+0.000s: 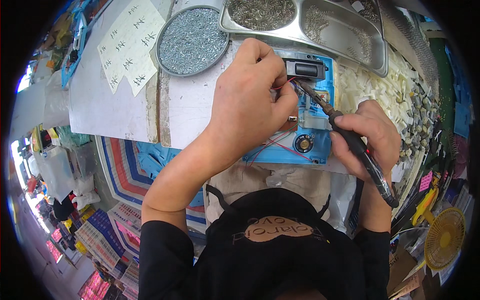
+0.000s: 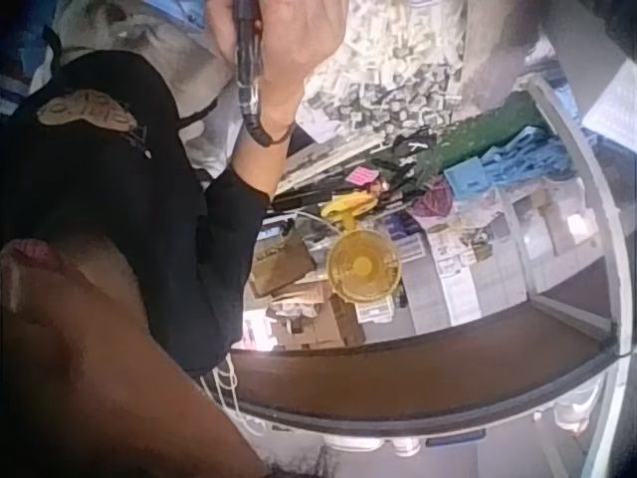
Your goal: Assembling the internal components and housing of a blue electronic device using a soldering iron and an electric screwdriver.
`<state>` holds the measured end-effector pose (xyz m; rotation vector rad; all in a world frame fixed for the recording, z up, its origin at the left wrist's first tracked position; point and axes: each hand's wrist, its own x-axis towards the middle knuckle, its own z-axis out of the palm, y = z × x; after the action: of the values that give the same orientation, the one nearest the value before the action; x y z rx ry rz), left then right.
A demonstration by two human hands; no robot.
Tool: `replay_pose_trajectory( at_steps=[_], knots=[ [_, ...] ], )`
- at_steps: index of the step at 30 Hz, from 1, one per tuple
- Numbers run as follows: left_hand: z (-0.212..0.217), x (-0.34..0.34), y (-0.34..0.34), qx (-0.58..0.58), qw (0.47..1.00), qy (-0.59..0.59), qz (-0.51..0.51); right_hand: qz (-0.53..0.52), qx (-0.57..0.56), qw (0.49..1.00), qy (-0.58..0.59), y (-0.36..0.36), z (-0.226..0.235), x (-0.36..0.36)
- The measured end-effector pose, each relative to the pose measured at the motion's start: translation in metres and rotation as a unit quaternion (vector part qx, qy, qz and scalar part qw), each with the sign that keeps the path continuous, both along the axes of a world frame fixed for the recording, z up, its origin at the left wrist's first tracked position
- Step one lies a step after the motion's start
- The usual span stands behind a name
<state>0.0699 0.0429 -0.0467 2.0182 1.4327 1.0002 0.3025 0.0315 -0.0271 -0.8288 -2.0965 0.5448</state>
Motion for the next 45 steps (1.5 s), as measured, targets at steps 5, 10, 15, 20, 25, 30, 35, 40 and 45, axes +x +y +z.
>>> replay_pose_trajectory(
  at_steps=[5, 10, 15, 20, 25, 30, 35, 40, 45],
  knots=[
    [0.001, 0.002, 0.001, -0.002, 1.0, -0.002, 0.002, -0.003, -0.007, 1.0, -0.002, -0.002, 0.002, 0.005],
    [0.001, 0.002, 0.0, 0.0, 1.0, 0.002, 0.005, 0.005, 0.0, 1.0, 0.007, -0.005, 0.002, 0.01],
    [0.002, 0.001, 0.0, -0.001, 1.0, 0.008, 0.005, 0.003, 0.001, 1.0, 0.012, -0.007, 0.005, 0.013],
    [0.002, 0.001, 0.0, -0.01, 1.0, 0.009, -0.001, 0.0, 0.006, 1.0, 0.022, -0.008, 0.007, 0.017],
    [0.004, 0.001, 0.0, -0.014, 1.0, 0.008, 0.0, -0.004, 0.0, 1.0, 0.027, -0.009, 0.009, 0.023],
    [0.003, 0.001, 0.0, -0.01, 1.0, 0.009, -0.001, -0.009, -0.002, 1.0, 0.027, -0.01, 0.009, 0.024],
    [0.004, 0.0, 0.0, -0.01, 1.0, 0.012, -0.002, -0.009, -0.001, 1.0, 0.028, -0.01, 0.01, 0.025],
    [0.003, 0.0, 0.0, -0.007, 1.0, 0.013, -0.002, -0.011, -0.001, 0.999, 0.033, -0.01, 0.01, 0.027],
    [0.004, -0.001, 0.0, -0.007, 1.0, 0.011, -0.001, -0.014, -0.003, 0.999, 0.035, -0.01, 0.009, 0.028]
  ],
)
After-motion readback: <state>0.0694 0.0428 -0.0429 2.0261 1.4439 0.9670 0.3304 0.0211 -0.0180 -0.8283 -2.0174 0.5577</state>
